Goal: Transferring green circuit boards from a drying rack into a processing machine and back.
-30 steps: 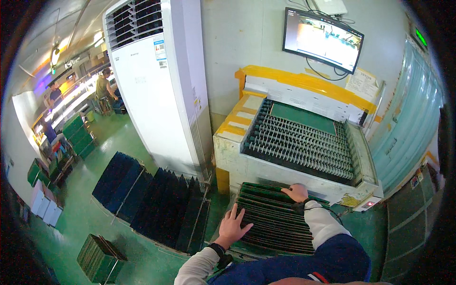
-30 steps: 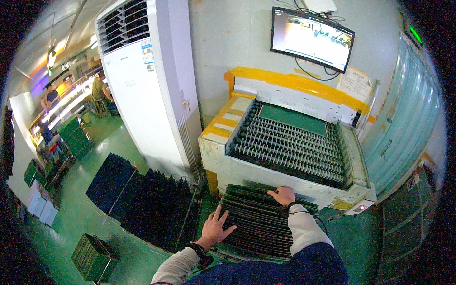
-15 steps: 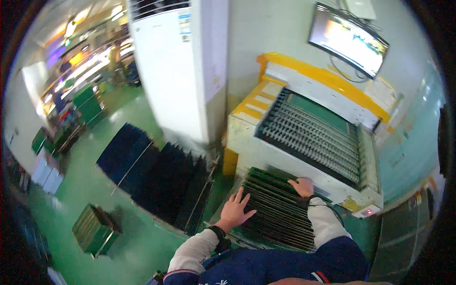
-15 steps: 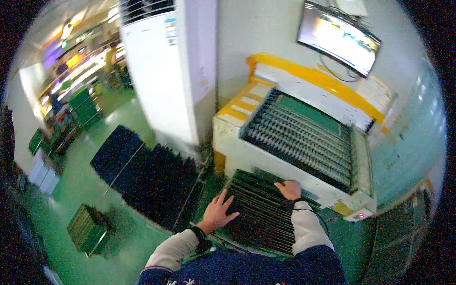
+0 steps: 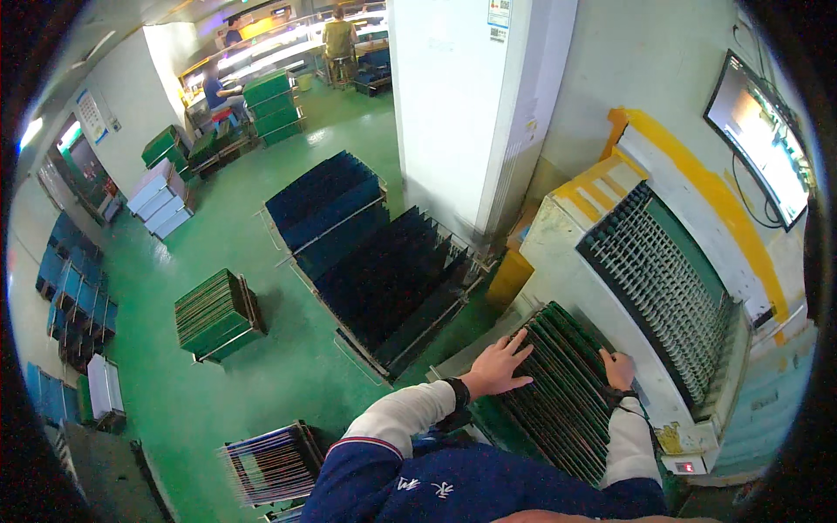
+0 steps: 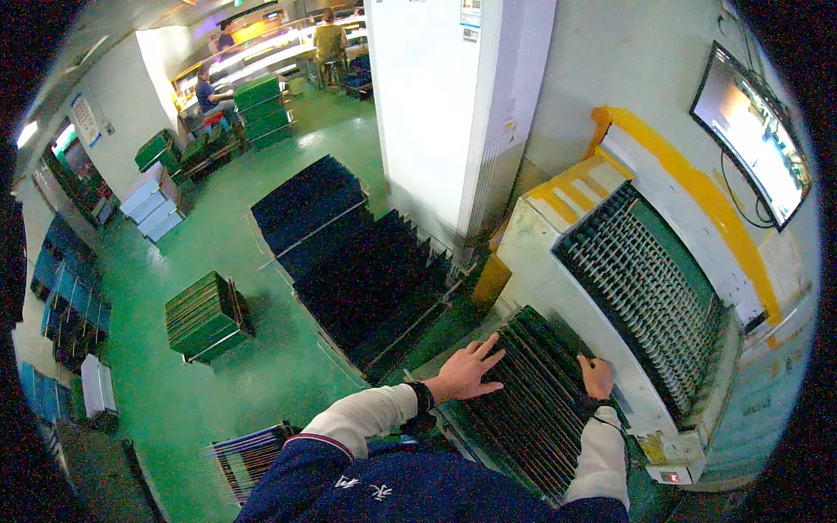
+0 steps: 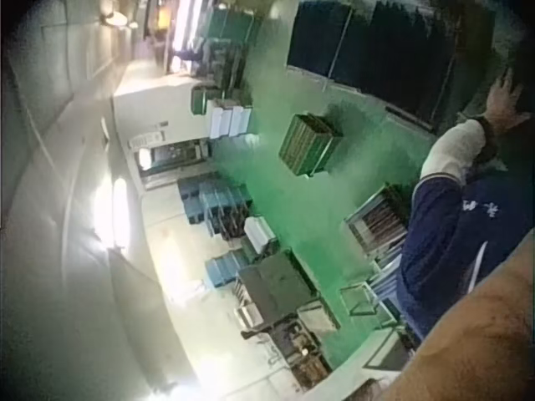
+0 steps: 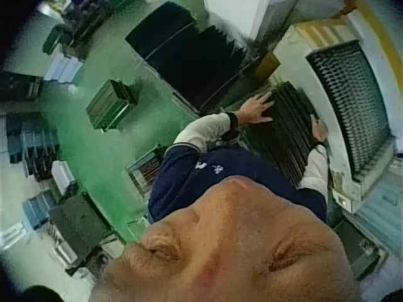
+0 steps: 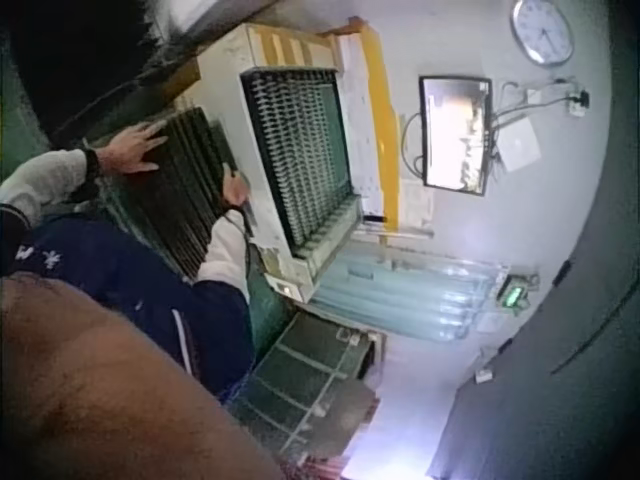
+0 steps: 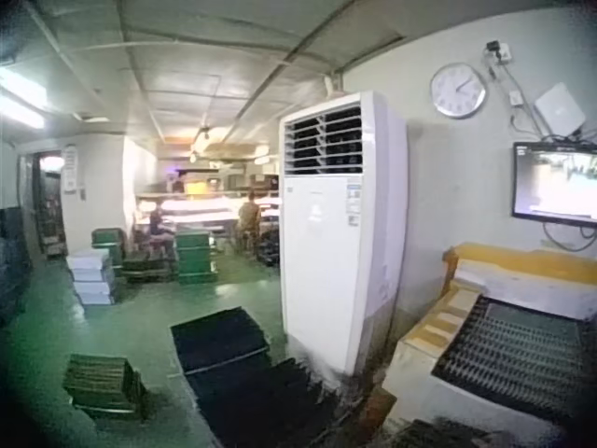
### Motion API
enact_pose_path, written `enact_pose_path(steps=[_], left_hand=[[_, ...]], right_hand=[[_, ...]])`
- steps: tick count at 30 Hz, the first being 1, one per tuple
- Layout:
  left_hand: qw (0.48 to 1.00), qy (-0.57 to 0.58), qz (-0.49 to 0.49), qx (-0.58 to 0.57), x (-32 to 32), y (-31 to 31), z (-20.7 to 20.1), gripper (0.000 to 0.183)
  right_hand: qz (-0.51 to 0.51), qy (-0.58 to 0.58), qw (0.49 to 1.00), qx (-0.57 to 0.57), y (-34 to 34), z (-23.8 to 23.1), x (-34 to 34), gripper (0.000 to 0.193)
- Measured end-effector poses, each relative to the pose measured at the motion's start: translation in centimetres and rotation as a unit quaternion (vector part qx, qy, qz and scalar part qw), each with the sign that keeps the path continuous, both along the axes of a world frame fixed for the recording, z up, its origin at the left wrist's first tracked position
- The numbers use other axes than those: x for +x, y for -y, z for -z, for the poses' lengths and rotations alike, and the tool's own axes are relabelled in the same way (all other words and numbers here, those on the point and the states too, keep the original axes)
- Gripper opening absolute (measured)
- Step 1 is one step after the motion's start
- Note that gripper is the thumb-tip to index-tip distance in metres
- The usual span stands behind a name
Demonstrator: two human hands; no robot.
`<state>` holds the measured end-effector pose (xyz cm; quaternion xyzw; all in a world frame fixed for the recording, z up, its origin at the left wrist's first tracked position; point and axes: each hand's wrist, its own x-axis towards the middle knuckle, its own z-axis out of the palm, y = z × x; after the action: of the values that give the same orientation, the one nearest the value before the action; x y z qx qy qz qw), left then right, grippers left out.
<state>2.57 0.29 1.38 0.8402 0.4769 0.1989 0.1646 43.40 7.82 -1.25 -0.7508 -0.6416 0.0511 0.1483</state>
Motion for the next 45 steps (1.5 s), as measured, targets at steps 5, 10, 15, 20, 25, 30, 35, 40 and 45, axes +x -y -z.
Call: enact_pose_path(steps=[5,10,15,20,25,30,35,40,45], left_hand=[[1.000,0.007,0.000,0.005,0.1,-0.1,0.1,0.081],[1.000,-0.004,-0.004,-0.012,0.3,-0.1,-0.2,0.080],[1.000,0.000,-0.008,-0.010,-0.1,0.7,-0.7,0.079],[0.999,-0.030,-0.017,-0.011,-0.3,1.5,-1.1,0.079],[1.000,-0.014,-0.018,-0.011,-0.6,2.3,-1.5,0.080],[0.999,-0.022,-0.022,-0.013,0.1,1.7,-1.5,0.081],[0.999,-0.035,-0.018,-0.008,-0.2,1.8,-1.6,0.081],[0.997,-0.074,-0.016,0.001,0.6,1.4,-2.0,0.083],[0.997,-0.080,-0.004,-0.013,1.2,1.4,-2.5,0.084]], right_hand=[[0.006,-0.009,1.000,-0.024,-0.1,0.2,0.1,0.064],[-0.029,0.009,0.998,0.048,0.1,0.6,0.4,0.064],[-0.019,0.002,0.991,-0.132,0.3,-1.6,-0.6,0.064],[-0.095,-0.008,0.982,-0.161,0.8,-0.4,0.8,0.050],[-0.157,-0.010,0.986,-0.058,1.7,-0.9,1.7,0.038],[-0.107,0.010,0.994,0.001,2.9,-13.2,0.6,0.037],[-0.040,-0.006,0.997,0.062,5.0,-24.7,6.0,0.040],[0.082,-0.530,0.804,0.254,8.9,-28.3,11.6,0.032],[0.002,-0.643,0.704,0.300,9.3,-23.5,16.5,0.042]])
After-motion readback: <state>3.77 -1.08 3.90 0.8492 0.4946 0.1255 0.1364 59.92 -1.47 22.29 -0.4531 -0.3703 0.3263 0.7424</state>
